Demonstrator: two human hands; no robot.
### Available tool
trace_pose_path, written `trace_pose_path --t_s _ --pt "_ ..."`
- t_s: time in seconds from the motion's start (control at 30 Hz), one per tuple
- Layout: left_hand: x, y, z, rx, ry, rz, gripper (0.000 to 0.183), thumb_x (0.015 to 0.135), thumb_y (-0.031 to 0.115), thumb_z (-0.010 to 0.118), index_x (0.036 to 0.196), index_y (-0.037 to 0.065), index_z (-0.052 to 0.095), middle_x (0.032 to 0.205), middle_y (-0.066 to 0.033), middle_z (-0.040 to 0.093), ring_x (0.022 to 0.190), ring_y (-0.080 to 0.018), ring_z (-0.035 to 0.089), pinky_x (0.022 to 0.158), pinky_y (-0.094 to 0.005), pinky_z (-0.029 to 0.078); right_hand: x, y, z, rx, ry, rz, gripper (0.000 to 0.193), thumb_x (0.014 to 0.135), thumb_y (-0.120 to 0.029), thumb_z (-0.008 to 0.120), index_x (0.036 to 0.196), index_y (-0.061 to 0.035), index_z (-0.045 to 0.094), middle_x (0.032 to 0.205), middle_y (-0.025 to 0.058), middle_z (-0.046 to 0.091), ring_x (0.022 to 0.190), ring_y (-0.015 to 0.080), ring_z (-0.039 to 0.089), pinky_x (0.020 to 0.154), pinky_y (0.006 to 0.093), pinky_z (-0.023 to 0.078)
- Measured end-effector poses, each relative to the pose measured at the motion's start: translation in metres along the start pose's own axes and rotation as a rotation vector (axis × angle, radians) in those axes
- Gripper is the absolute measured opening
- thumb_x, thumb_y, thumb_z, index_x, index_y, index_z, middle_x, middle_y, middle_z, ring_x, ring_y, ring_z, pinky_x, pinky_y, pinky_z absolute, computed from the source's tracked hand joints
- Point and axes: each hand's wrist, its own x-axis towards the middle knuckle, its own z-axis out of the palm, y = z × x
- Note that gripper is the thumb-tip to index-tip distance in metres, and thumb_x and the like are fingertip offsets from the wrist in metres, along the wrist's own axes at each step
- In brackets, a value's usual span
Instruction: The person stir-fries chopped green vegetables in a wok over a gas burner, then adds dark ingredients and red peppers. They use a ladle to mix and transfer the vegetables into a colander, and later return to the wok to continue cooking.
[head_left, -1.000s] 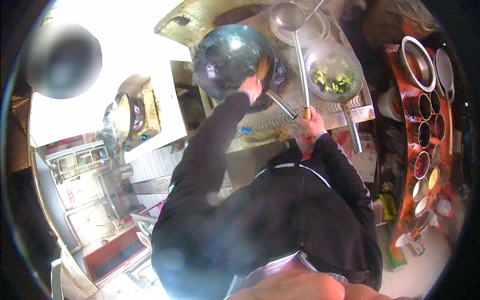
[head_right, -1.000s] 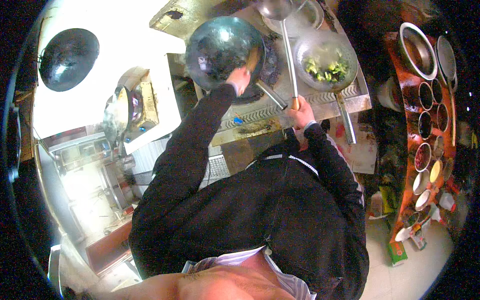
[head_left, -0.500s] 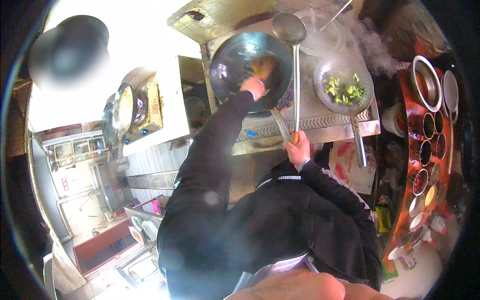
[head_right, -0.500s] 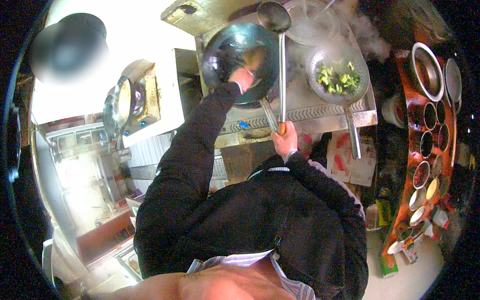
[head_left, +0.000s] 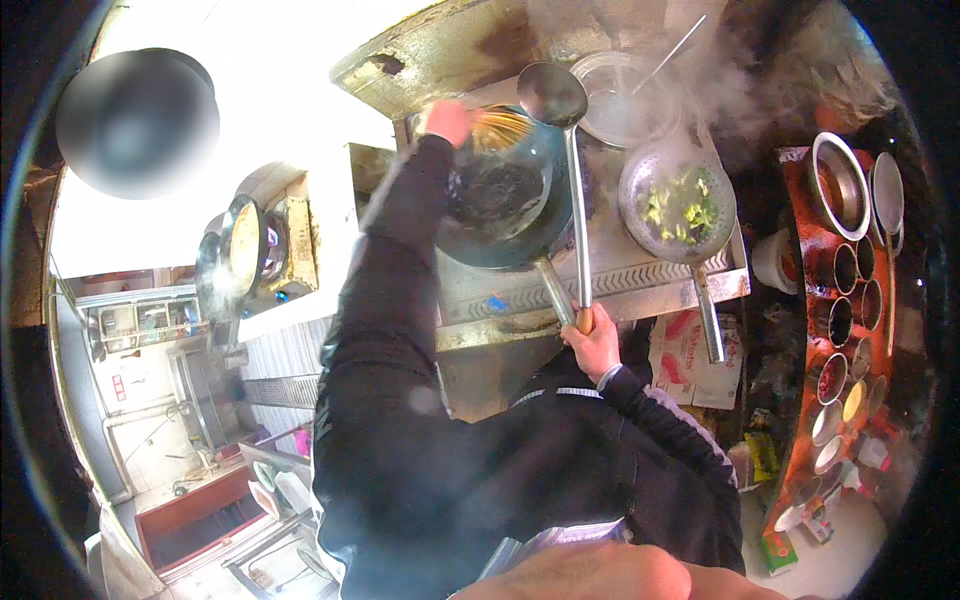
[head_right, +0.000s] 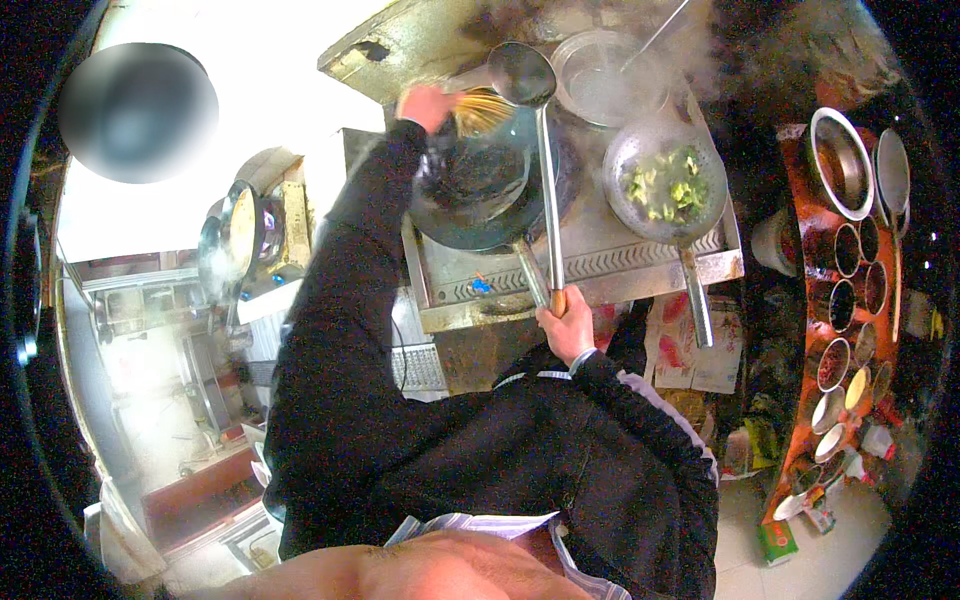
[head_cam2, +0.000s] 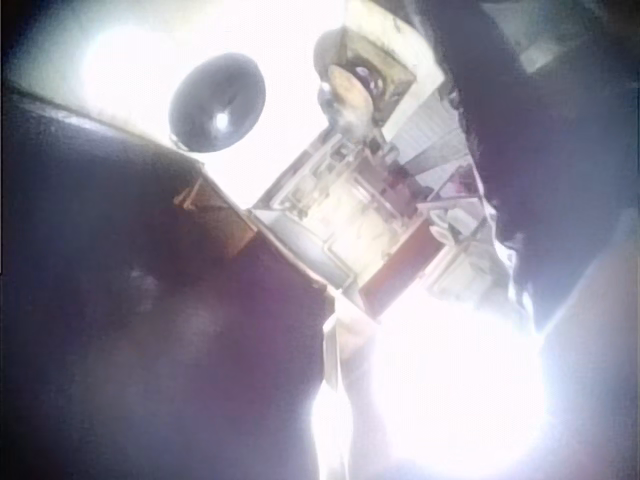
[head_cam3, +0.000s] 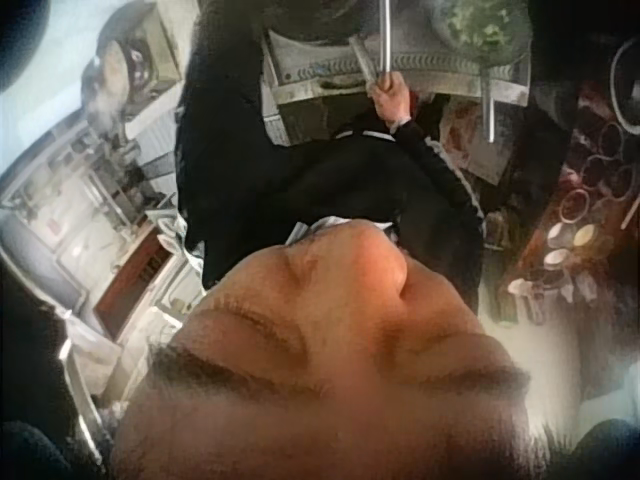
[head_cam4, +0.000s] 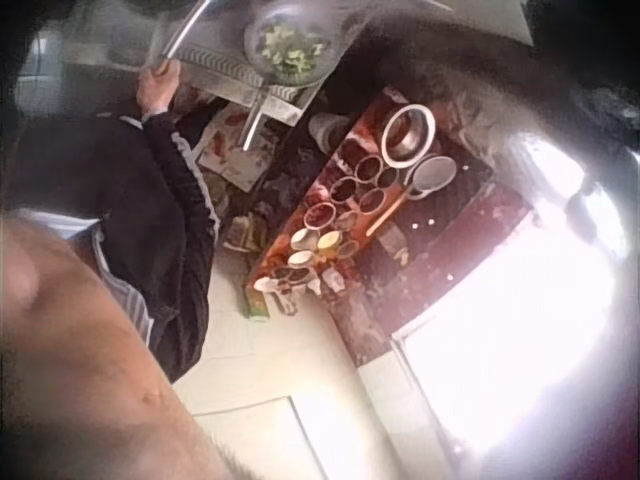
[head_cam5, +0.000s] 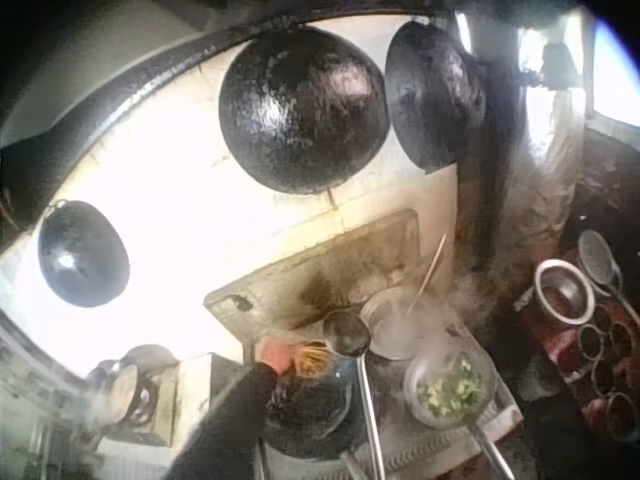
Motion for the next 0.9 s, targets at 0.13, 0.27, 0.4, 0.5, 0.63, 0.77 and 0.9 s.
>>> trace_pose_path --t_s 0.13,0.27,0.4,0.5,0.63,0.77,0.9 --pt "-0.099 0.031 -0.005 -0.051 -0.134 -0.015 0.043 0.098 0.024 0.046 0.141 0.019 0.048 0.086 -0.0198 0.068 0.076 -0.0355 0.068 0.063 -0.049 0.053 -0.003 -0.002 -0.002 0.157 -0.033 0.038 0.038 0.081 0.0 0.067 0.117 0.0048 0.055 0.083 0.0078 0.062 0.07 0.014 0.062 0.063 0.0273 0.051" --pt "-0.203 0.094 -0.055 -0.127 -0.721 -0.146 0.048 0.088 0.014 0.052 0.135 0.003 0.051 0.088 -0.0217 0.07 0.076 -0.0368 0.07 0.066 -0.0499 0.056 -0.003 -0.015 -0.004 0.376 -0.087 0.094 0.041 0.084 0.001 0.066 0.123 0.0055 0.053 0.087 0.0106 0.065 0.073 0.0176 0.066 0.064 0.0292 0.054" --pt "-0.145 0.176 -0.063 -0.524 -0.657 0.345 0.038 0.082 0.013 0.058 0.118 0.003 0.064 0.088 -0.023 0.07 0.081 -0.0403 0.07 0.073 -0.0499 0.056 -0.005 -0.027 -0.003 0.509 -0.092 0.163 0.041 0.085 0.003 0.064 0.124 0.0056 0.052 0.089 0.0118 0.065 0.076 0.0195 0.068 0.068 0.0311 0.058" --pt "-0.062 0.163 -0.027 -0.431 -0.461 0.124 0.023 0.083 0.017 0.058 0.097 0.003 0.07 0.081 -0.0214 0.07 0.077 -0.0406 0.07 0.069 -0.0496 0.056 -0.008 -0.031 0.0 0.536 -0.055 0.194 0.043 0.085 0.004 0.064 0.125 0.0094 0.049 0.089 0.0135 0.066 0.073 0.0201 0.068 0.067 0.0306 0.057" --pt "-0.123 0.083 -0.011 -0.331 -0.338 -0.495 0.024 0.086 0.021 0.056 0.091 0.002 0.071 0.083 -0.0204 0.071 0.074 -0.0365 0.071 0.067 -0.0494 0.057 -0.009 -0.03 0.0 0.549 -0.035 0.199 0.044 0.085 0.003 0.065 0.124 0.0092 0.048 0.088 0.0136 0.066 0.074 0.0207 0.068 0.066 0.0305 0.057" --pt "-0.207 0.121 -0.061 -0.193 -0.614 -0.034 0.021 0.085 0.017 0.057 0.089 0.003 0.072 0.079 -0.0219 0.07 0.075 -0.0356 0.071 0.066 -0.047 0.056 -0.005 -0.028 -0.006 0.533 -0.099 0.226 0.038 0.085 0.005 0.063 0.121 0.007 0.05 0.097 0.0144 0.063 0.081 0.0231 0.068 0.076 0.0367 0.06" --pt "-0.108 0.174 -0.067 -0.351 -0.576 0.488 0.019 0.085 0.015 0.058 0.091 0.002 0.069 0.087 -0.0232 0.069 0.081 -0.0369 0.07 0.071 -0.0471 0.056 -0.006 -0.028 -0.005 0.538 -0.09 0.21 0.038 0.085 0.004 0.063 0.121 0.0069 0.05 0.098 0.0153 0.064 0.081 0.0237 0.068 0.076 0.0367 0.06"
